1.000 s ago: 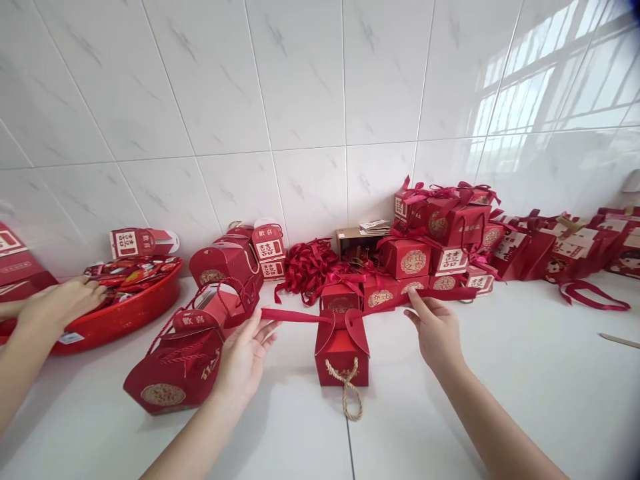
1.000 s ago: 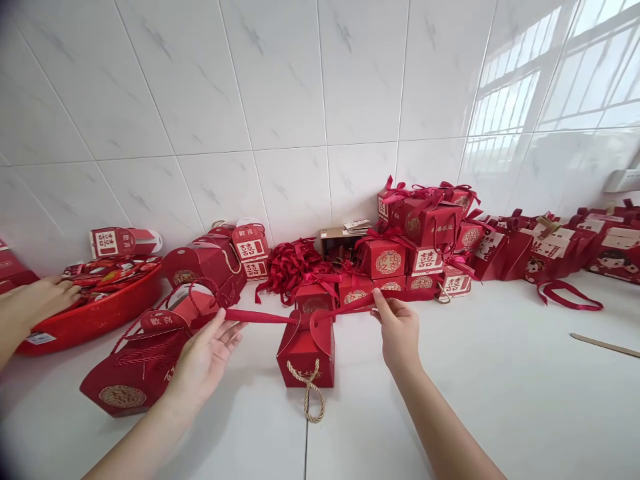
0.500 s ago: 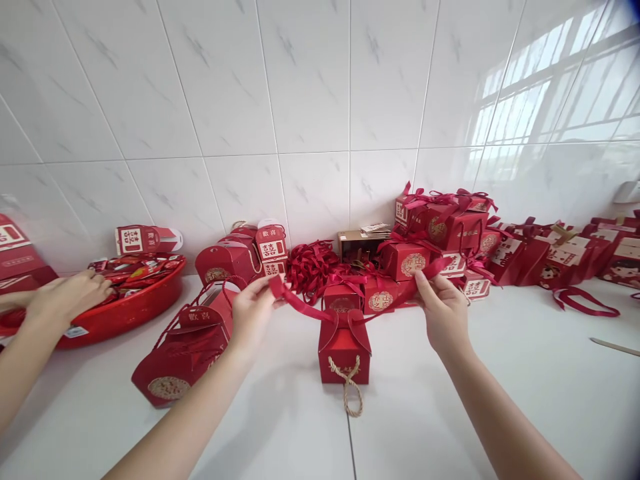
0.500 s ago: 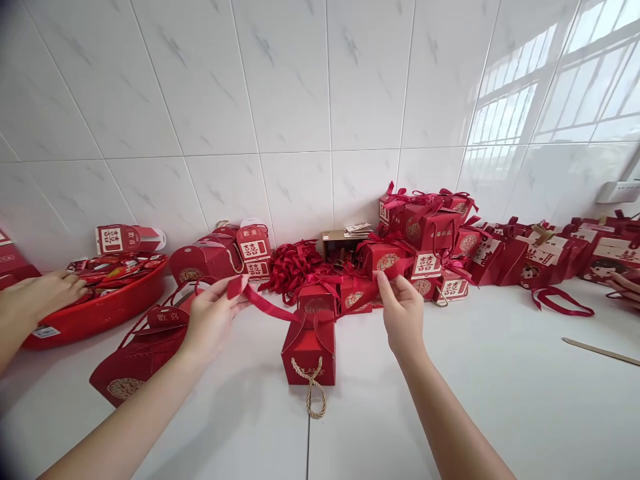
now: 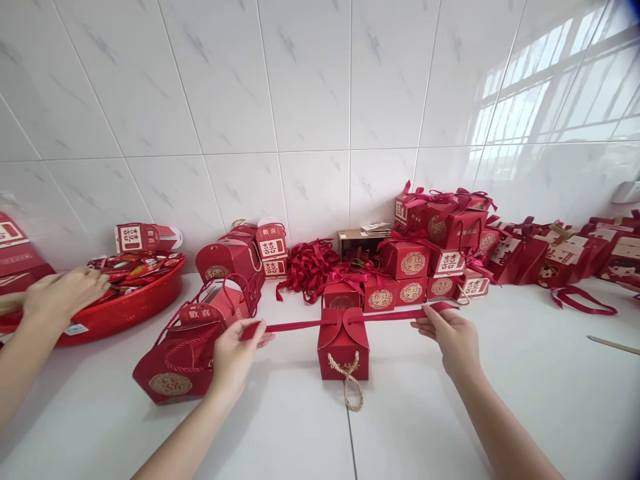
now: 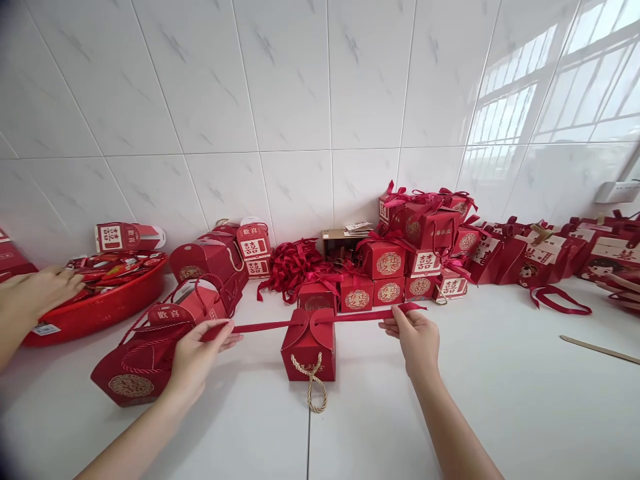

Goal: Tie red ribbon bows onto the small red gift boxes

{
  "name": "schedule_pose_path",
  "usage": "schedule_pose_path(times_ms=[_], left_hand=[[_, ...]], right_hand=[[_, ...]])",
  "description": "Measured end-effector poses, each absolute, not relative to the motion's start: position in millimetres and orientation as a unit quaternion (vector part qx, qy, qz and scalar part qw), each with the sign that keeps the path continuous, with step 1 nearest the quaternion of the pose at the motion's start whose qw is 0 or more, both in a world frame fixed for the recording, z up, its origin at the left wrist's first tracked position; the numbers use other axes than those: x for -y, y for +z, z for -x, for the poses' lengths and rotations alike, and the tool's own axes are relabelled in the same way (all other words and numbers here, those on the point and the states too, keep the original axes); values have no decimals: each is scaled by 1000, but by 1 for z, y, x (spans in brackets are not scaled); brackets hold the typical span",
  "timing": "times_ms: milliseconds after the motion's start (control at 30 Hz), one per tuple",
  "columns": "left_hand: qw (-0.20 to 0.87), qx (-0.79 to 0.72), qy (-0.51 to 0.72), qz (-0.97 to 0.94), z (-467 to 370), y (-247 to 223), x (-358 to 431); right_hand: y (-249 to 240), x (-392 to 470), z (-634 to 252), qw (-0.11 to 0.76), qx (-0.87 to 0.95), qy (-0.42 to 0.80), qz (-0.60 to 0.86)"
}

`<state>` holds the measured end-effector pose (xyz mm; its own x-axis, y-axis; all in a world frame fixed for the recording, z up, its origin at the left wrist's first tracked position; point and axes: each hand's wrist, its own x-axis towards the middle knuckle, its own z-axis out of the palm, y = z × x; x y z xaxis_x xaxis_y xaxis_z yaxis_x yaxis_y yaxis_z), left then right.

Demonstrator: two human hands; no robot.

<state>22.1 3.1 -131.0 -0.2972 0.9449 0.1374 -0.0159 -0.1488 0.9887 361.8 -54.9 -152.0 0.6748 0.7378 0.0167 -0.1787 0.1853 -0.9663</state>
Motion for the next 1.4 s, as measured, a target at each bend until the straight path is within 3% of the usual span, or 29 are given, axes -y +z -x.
schedule_pose_path(times_ms=[267, 467, 667, 1400], left_hand=[[335, -434, 680, -487, -35, -68, -20], [351, -308, 666, -583, -76, -15, -24], [421, -264, 611, -616, -112, 7, -24], [477, -229, 563, -636, -128, 12, -16]], right_hand=[[-94, 48, -352, 805, 323, 223, 445], [-35, 28, -325, 743, 493, 216, 398], [1, 17, -295, 681, 589, 266, 345], [6, 11, -290, 656, 568, 407, 286]])
